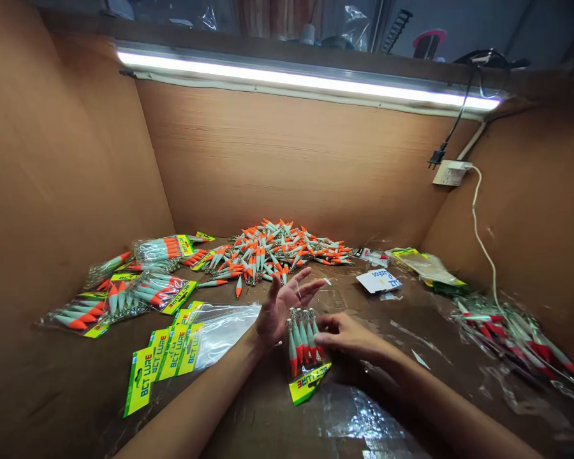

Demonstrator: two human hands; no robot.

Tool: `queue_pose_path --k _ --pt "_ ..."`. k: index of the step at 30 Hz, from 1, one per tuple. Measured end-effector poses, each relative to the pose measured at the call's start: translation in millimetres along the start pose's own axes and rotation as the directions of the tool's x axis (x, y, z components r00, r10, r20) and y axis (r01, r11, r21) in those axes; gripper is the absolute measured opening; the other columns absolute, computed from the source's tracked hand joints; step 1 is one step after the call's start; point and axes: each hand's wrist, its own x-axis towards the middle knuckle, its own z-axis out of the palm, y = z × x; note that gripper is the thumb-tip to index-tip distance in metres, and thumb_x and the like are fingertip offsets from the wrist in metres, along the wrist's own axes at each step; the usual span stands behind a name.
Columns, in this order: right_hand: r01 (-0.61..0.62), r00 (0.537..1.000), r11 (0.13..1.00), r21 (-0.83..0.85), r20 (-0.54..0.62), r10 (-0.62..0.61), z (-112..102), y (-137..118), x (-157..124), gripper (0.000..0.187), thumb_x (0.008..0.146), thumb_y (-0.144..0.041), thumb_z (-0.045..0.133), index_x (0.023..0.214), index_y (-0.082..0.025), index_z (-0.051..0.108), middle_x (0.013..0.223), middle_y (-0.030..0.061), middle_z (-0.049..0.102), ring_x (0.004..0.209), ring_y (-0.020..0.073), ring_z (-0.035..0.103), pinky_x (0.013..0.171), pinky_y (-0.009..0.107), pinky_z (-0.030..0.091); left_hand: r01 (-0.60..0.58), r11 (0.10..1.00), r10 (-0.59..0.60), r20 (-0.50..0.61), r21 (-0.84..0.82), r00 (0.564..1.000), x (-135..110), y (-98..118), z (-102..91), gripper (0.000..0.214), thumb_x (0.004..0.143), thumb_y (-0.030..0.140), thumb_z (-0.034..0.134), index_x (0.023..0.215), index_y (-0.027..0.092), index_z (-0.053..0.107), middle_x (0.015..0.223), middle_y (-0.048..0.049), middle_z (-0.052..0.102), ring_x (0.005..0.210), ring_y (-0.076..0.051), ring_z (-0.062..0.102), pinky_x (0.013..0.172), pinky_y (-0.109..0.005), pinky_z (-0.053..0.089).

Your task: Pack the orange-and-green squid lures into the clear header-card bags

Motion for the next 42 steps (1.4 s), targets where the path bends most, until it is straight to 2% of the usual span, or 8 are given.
queue_pose_path --k 9,15,22,24,27,29,35,42 --pt "0.139 0.939 0.969 0.204 -0.338 -0.064 -12.4 14.1 4.5 0.038 0.076 -0.051 0.077 0.079 -0.014 0.07 0.073 0.0019 0.067 0.064 0.0154 0.057 0.062 0.027 0.044 0.133 0.935 -0.1 -0.115 0.328 0.988 -3.8 -18.8 -20.1 0.061 0.077 0.05 0.078 0.128 0.021 0.06 0.121 -0.0134 0.067 0.108 -0.03 0.064 0.088 -0.039 0.05" --pt "0.119 0.933 0.973 0.197 -0.356 -0.042 -11.4 16.8 0.1 0.04 0.074 -0.052 0.079 0.078 -0.014 0.069 0.073 0.0026 0.068 0.064 0.0156 0.058 0.06 0.026 0.044 0.106 0.732 0.02 -0.178 0.673 0.984 2.0 -35.5 -20.2 0.039 0.074 0.045 0.081 0.093 0.012 0.074 0.086 -0.0085 0.074 0.075 -0.022 0.066 0.068 -0.029 0.049" --pt "0.095 0.945 0.987 0.13 -0.324 -0.048 -7.3 16.3 -1.5 0.041 0.077 -0.054 0.075 0.083 -0.014 0.07 0.076 0.0033 0.069 0.065 0.0169 0.061 0.061 0.027 0.046 0.077 0.756 0.076 -0.204 0.649 0.976 0.1 -39.4 -14.7 0.04 0.074 0.047 0.08 0.093 0.011 0.075 0.089 -0.0091 0.075 0.077 -0.021 0.067 0.071 -0.027 0.05" --pt "0.123 0.889 0.991 -0.046 -0.438 -0.131 -10.6 10.1 -6.1 0.041 0.079 -0.049 0.074 0.104 -0.016 0.069 0.092 0.0054 0.071 0.074 0.0198 0.063 0.066 0.03 0.05 0.092 0.772 0.054 -0.209 0.628 0.976 -1.1 -40.1 -14.8 0.04 0.075 0.048 0.079 0.093 0.012 0.074 0.088 -0.0081 0.075 0.075 -0.02 0.067 0.069 -0.027 0.05" --pt "0.188 0.663 0.902 -0.388 -0.628 -0.408 -18.4 -9.7 -16.3 0.056 0.083 -0.037 0.073 0.134 -0.024 0.054 0.128 0.0098 0.06 0.107 0.0266 0.059 0.089 0.04 0.049 0.124 0.747 0.034 -0.224 0.653 0.974 -1.5 -41.7 -16.2 0.041 0.074 0.05 0.079 0.087 0.011 0.073 0.081 -0.0065 0.073 0.069 -0.019 0.065 0.063 -0.025 0.047" --pt "0.237 0.585 0.79 -0.566 -0.566 -0.581 -23.8 -26.2 -22.0 0.048 0.088 -0.032 0.067 0.134 -0.026 0.054 0.135 0.0097 0.056 0.12 0.028 0.052 0.1 0.044 0.043 0.135 0.716 0.029 -0.223 0.685 0.974 -1.0 -43.2 -17.2 0.042 0.073 0.05 0.079 0.085 0.011 0.072 0.079 -0.0063 0.072 0.066 -0.018 0.063 0.06 -0.024 0.045" --pt "0.24 0.769 0.626 -0.742 -0.248 -0.589 -33.4 -53.0 -20.2 0.03 0.092 -0.024 0.064 0.122 -0.026 0.065 0.093 0.0041 0.072 0.089 0.0231 0.058 0.085 0.039 0.043 0.136 0.662 0.01 -0.19 0.737 0.982 -0.9 -45.1 -16.7 0.042 0.076 0.051 0.077 0.082 0.01 0.07 0.071 -0.0037 0.067 0.061 -0.015 0.058 0.055 -0.022 0.039" --pt "0.207 0.832 0.666 -0.717 -0.229 -0.506 -43.4 -39.7 -15.5 0.024 0.091 -0.024 0.068 0.114 -0.026 0.07 0.09 0.0014 0.073 0.085 0.02 0.057 0.08 0.034 0.04 0.164 0.731 0.022 -0.263 0.662 0.964 -0.1 -42.8 -19.7 0.039 0.068 0.042 0.085 0.082 0.013 0.062 0.071 -0.0004 0.066 0.06 -0.012 0.057 0.058 -0.022 0.041"
